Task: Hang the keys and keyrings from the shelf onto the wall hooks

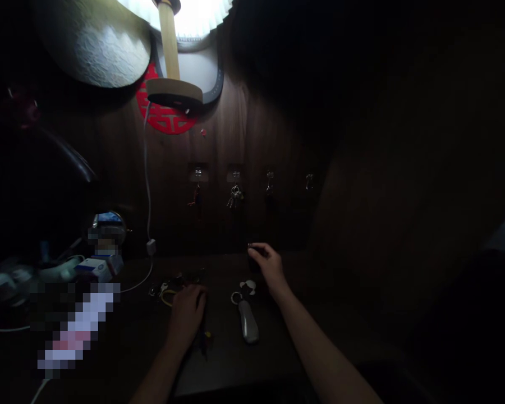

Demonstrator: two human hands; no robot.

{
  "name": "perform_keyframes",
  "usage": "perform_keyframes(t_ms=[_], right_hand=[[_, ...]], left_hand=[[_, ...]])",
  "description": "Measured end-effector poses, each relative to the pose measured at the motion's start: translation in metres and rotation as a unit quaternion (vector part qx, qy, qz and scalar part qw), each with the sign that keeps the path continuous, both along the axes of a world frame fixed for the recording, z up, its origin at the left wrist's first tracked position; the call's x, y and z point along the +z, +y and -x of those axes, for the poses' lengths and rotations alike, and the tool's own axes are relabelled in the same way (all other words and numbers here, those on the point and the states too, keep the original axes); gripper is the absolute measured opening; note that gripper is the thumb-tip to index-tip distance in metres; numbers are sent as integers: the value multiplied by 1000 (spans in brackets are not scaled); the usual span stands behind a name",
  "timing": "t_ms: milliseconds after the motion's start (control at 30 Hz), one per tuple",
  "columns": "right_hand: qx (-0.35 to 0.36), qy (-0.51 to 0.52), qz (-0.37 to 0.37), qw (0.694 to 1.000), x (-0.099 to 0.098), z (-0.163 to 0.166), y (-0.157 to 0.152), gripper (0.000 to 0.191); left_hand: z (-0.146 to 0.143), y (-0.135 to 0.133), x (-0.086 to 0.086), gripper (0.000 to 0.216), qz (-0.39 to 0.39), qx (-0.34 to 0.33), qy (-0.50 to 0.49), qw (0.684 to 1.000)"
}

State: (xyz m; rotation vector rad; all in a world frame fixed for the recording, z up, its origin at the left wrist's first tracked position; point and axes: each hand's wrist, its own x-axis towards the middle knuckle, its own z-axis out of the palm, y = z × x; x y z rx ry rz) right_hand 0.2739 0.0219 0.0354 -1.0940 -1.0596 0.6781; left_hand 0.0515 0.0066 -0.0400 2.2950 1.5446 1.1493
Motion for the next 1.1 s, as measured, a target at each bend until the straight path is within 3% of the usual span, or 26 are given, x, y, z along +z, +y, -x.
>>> perform_keyframes(t_ms=[333, 500, 767, 1100], right_hand=[[-191, -85, -126, 970, 87, -61, 63, 38], [-235, -137, -152, 950, 114, -73, 89, 32], [-260, -202, -107, 938, 125, -80, 107, 21], [-273, -291, -81, 913, 105, -81, 107, 26]], left_hand=[[0, 0, 0, 21, -15, -12, 0, 1000], [-2, -2, 3, 21, 9, -13, -7, 1000], [-2, -1, 1, 21, -2, -10, -13, 1000], [-3, -1, 2, 20, 1, -5, -7, 1000]])
